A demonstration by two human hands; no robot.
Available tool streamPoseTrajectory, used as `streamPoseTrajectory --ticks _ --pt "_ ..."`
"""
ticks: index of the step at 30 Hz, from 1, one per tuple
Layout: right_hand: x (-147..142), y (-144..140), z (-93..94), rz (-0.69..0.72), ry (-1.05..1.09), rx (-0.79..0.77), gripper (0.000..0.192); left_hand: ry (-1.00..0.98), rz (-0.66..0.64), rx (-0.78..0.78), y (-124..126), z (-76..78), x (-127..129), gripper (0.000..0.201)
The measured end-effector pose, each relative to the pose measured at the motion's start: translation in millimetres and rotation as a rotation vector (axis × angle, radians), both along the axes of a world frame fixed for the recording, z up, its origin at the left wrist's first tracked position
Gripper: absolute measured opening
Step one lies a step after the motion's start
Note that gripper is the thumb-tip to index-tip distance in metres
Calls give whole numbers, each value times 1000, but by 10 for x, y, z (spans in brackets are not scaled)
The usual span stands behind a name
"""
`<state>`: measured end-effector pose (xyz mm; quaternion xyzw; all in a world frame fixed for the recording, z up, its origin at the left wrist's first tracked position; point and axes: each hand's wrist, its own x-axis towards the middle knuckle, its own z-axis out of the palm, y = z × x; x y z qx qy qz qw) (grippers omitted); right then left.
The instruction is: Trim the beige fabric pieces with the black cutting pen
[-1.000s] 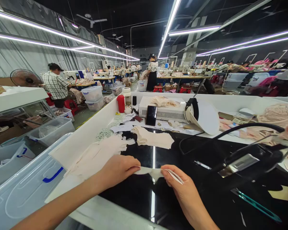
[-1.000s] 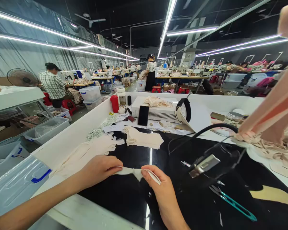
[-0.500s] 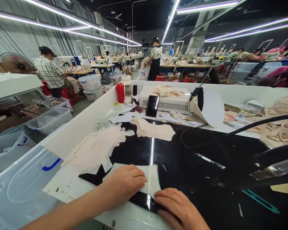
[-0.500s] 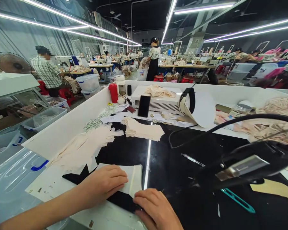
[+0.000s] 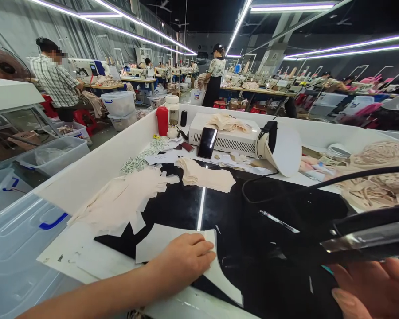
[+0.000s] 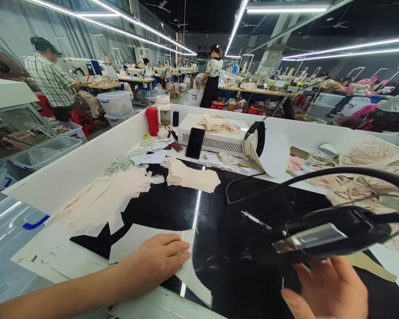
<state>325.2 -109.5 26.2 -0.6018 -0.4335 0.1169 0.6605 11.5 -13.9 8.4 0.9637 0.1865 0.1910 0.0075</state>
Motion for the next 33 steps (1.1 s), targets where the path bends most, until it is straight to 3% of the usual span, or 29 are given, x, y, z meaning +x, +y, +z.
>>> streamPoseTrajectory --ticks 2,4,7,12,18,24,33 --pt "-167 189 263 45 86 110 90 5 -16 20 -30 -26 75 15" --pt "-379 347 474 160 147 60 80 -2 -24 31 -51 -34 141 14" --pt "-662 509 629 63 150 102 69 -41 -18 40 -59 -23 216 15" --pt "-909 725 614 232 145 225 68 -96 6 79 -27 -52 326 14" --pt "-1078 994 511 307 248 350 48 -118 29 74 -18 -157 350 14" --pt "-1120 1129 430 353 260 350 46 -154 34 72 -57 -182 316 21" --pt "-1145 1101 514 376 347 337 48 -162 37 73 -62 -122 312 21"
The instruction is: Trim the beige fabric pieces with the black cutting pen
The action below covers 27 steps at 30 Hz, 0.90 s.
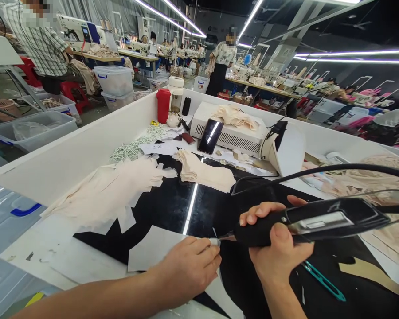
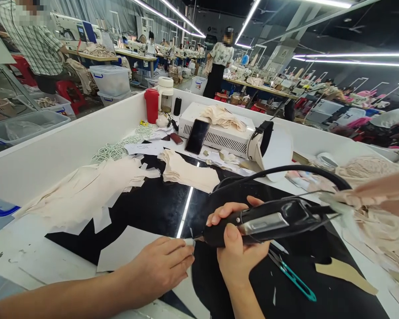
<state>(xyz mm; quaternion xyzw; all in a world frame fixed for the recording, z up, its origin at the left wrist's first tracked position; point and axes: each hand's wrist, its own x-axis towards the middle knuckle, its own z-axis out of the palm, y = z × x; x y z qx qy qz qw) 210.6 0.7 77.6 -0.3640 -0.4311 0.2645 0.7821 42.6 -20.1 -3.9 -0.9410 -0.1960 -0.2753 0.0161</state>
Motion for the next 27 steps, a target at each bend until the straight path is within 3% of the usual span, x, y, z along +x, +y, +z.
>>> streamPoseTrajectory --ticks 27 --pt "-24 -23 -117 50 -36 -13 39 -24 47 -22 -23 51 -28 20"
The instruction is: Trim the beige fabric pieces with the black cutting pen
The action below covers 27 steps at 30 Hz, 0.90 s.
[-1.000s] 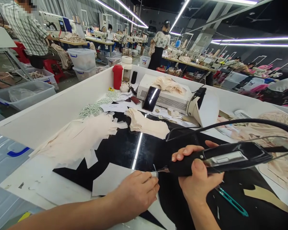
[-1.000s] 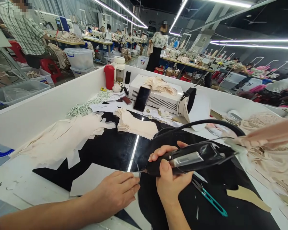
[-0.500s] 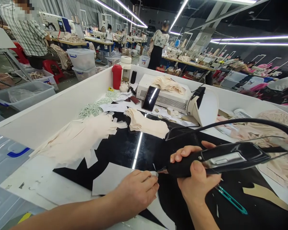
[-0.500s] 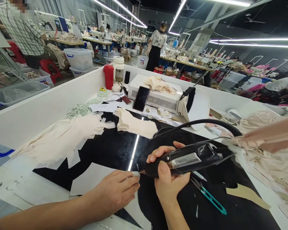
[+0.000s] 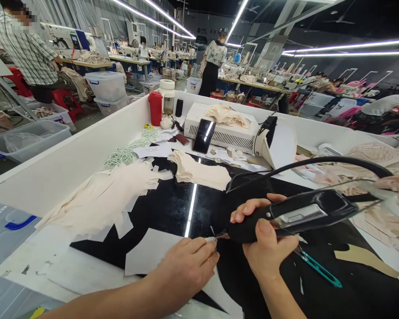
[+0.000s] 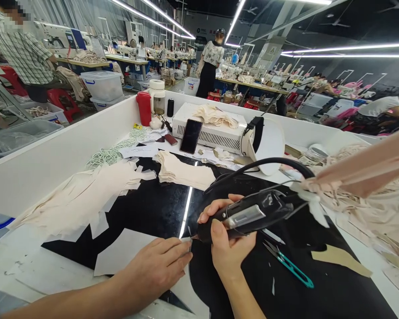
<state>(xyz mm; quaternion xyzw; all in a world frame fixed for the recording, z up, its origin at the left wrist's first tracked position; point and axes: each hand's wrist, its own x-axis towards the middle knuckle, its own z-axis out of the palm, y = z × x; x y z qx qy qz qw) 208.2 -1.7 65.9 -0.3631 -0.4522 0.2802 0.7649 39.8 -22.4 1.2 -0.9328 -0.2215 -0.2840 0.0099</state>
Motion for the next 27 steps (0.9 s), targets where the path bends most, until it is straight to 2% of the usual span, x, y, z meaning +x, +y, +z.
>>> streamPoseTrajectory --ticks 18,27 --pt "7 9 -57 34 10 29 37 27 6 -41 14 -44 -40 22" --pt "7 24 42 -12 28 36 38 75 16 -33 18 -34 -48 22"
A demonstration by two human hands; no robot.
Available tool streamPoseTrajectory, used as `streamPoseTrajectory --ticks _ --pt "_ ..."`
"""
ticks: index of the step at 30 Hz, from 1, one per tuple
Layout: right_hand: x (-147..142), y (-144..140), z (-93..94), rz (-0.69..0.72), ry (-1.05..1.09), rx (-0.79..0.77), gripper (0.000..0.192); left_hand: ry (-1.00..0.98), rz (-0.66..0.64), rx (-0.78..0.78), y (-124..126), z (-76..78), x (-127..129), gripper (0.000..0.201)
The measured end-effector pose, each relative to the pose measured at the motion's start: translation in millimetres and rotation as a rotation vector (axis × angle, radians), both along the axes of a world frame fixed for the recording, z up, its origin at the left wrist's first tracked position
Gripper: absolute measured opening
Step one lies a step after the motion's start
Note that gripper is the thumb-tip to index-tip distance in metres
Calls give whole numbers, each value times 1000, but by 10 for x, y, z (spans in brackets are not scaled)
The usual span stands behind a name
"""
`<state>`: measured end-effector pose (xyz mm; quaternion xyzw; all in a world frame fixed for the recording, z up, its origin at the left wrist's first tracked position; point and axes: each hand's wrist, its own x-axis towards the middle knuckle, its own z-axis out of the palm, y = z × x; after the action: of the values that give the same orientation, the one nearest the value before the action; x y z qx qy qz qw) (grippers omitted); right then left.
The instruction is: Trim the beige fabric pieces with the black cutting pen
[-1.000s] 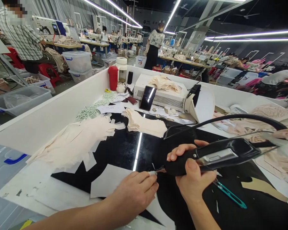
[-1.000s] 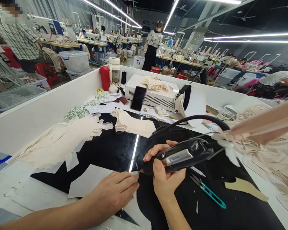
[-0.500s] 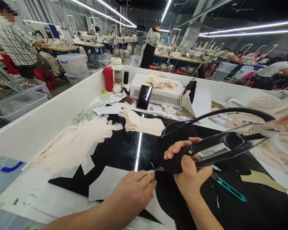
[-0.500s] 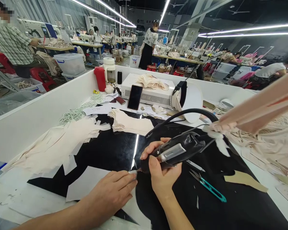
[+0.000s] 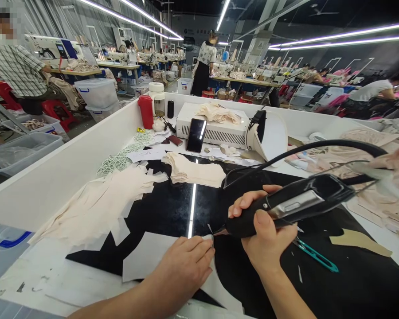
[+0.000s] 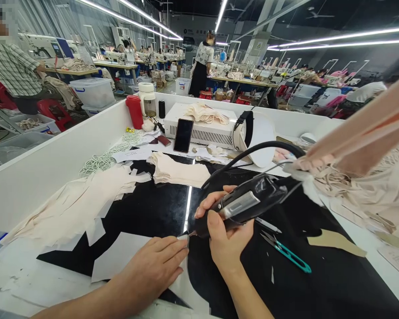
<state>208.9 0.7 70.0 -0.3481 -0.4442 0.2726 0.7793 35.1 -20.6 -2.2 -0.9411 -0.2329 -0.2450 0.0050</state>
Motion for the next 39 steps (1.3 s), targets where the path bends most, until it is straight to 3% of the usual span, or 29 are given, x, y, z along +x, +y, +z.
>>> streamPoseTrajectory --ticks 8,39 --pt "-17 -24 -97 46 -2 -2 36 2 -8 6 -6 -29 2 24" --pt "-140 -29 -35 74 41 19 33 23 -4 7 -15 -36 13 26"
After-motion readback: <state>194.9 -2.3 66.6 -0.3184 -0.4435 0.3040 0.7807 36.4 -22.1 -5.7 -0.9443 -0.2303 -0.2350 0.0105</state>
